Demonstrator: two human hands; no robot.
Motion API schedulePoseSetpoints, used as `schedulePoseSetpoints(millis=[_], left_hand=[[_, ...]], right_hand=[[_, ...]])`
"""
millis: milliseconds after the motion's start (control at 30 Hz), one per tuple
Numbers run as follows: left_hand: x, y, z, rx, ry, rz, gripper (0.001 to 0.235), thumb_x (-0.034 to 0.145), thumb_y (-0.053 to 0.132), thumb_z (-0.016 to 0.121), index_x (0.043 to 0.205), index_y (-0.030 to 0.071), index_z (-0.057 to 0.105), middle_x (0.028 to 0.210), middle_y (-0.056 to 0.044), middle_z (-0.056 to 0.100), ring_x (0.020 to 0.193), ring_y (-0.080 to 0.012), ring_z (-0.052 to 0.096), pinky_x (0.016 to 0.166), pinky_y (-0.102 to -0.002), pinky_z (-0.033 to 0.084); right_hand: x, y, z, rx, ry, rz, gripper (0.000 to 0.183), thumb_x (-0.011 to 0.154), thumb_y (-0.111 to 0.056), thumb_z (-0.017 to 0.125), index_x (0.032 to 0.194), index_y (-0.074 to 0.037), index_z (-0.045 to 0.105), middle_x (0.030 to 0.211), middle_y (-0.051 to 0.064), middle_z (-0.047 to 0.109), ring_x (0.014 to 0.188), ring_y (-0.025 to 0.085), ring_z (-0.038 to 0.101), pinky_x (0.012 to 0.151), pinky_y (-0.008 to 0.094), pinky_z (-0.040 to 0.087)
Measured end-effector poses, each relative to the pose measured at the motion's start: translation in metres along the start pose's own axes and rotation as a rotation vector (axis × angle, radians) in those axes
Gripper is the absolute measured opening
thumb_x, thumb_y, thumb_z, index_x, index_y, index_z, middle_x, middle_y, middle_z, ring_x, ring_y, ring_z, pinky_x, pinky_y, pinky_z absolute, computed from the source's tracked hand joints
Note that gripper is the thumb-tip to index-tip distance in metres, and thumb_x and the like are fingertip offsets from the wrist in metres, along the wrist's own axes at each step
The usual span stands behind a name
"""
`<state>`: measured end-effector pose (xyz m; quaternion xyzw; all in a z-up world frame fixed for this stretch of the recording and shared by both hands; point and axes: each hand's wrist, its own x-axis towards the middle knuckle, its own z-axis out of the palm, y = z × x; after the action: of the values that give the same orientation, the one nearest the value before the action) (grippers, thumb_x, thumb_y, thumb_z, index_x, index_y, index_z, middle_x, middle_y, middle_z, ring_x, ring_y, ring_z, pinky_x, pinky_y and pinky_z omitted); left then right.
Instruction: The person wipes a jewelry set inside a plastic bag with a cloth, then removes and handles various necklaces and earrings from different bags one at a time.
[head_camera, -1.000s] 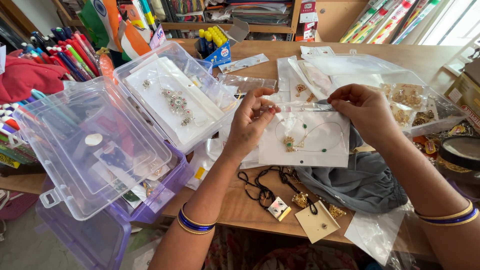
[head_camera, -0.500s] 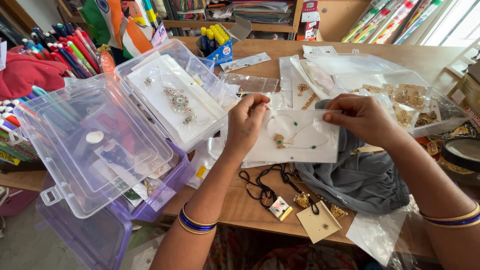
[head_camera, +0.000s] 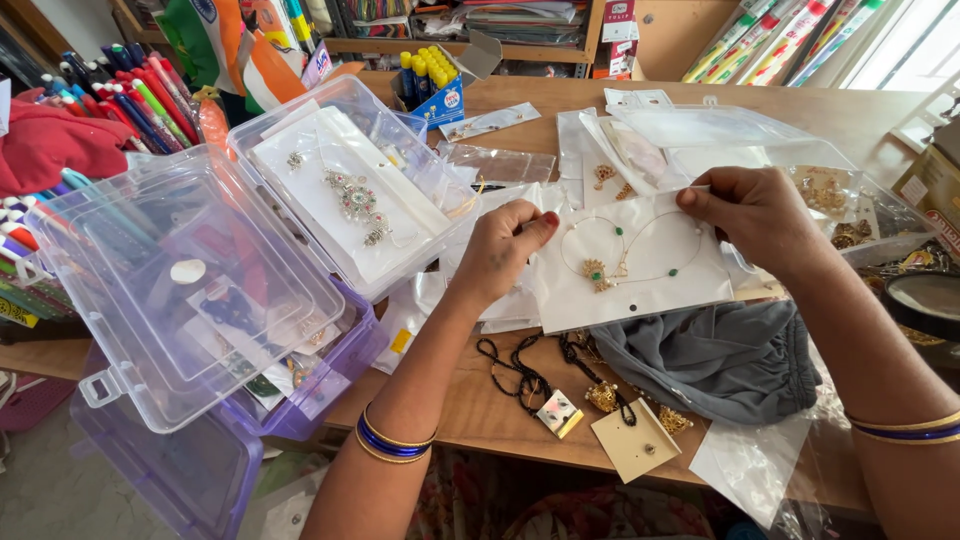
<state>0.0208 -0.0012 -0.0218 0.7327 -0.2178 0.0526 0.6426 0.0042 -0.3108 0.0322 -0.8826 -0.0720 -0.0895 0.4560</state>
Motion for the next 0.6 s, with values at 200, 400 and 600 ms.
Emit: schedulePoseSetpoints(millis=[200,400,600], left_hand=[[0.002,-0.005,-0.001,-0.021,0.18,0.076,0.053,0.096,0.044,0.07,0.064,0.004,0.054,0.055,0.003,0.05,0.049,-0.0073,0.047,0.045,-0.028,0.039],[0.008,-0.008,0.007,0.193,0.381,0.155,0.053,0.1,0.043,0.065,0.063,0.006,0.056,0.054,0.002,0.049,0.048,-0.0092,0.041,0.045,-0.031,0.035],[-0.003,0.024,-0.008,0.105,0.48,0.083,0.055,0.098,0.038,0.065,0.058,0.001,0.051,0.048,-0.005,0.046,0.047,-0.0123,0.04,0.047,-0.036,0.037]], right_hand=[[-0.004,-0.008,0.001,-0.144,0.05,0.059,0.038,0.095,-0.036,0.077,0.091,0.002,0.078,0.061,0.002,0.057,0.054,0.008,0.043,0.047,0.029,0.034],[-0.006,-0.01,0.009,-0.284,0.057,-0.01,0.036,0.095,-0.035,0.076,0.09,0.0,0.078,0.06,0.005,0.062,0.052,0.011,0.048,0.047,0.032,0.039],[-0.004,-0.017,0.017,0.04,-0.069,-0.06,0.031,0.103,-0.028,0.065,0.111,0.0,0.075,0.074,0.003,0.065,0.062,0.009,0.054,0.056,0.028,0.046]])
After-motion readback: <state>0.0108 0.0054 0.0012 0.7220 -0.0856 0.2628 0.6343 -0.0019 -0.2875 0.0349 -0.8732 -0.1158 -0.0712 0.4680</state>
